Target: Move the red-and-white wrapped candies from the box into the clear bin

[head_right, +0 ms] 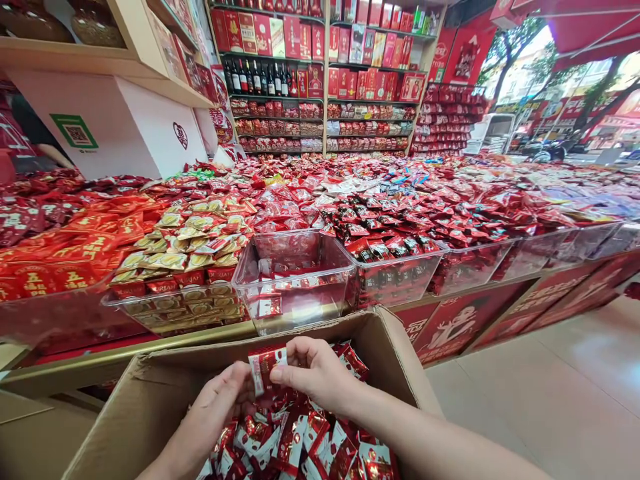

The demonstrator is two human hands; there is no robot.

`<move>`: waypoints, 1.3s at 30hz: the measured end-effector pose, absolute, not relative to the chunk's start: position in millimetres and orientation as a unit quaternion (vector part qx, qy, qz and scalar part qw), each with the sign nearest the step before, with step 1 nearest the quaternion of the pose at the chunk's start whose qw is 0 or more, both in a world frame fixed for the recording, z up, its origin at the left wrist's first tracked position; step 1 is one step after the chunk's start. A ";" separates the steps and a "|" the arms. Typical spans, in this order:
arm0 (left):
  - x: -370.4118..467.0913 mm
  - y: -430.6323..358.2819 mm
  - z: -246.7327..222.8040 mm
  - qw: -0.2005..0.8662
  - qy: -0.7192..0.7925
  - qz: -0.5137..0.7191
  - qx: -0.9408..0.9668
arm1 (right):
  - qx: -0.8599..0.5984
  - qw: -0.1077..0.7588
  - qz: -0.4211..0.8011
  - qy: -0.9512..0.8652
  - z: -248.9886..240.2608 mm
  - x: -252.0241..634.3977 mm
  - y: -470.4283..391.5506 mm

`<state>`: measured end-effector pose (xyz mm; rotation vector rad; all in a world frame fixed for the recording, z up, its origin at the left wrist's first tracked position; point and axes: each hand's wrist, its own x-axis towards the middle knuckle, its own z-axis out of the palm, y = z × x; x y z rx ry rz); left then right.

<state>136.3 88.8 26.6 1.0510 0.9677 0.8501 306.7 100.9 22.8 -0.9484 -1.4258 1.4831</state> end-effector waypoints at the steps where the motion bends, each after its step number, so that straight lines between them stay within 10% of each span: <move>1: 136.8 88.4 29.1 0.699 0.433 0.372 0.431 | -0.381 0.447 0.543 -0.601 23.4 307.8 101.0; 7: 143.4 86.5 35.4 0.749 0.383 0.397 0.367 | -0.294 0.453 0.286 -0.792 26.0 313.4 93.8; 15: 142.8 88.8 30.5 0.691 0.379 0.454 0.417 | -0.343 0.456 0.622 -0.537 21.8 300.5 94.9; 24: 140.5 88.0 25.5 0.692 0.387 0.452 0.409 | -0.400 0.400 0.565 -0.601 21.3 301.7 88.3; 33: 133.5 92.0 16.3 0.644 0.439 0.429 0.457 | -0.421 0.504 0.305 -0.690 145.9 336.1 144.8; 39: 138.4 91.1 -3.5 0.638 0.452 0.384 0.491 | -0.585 0.140 0.488 -0.633 135.4 328.7 235.9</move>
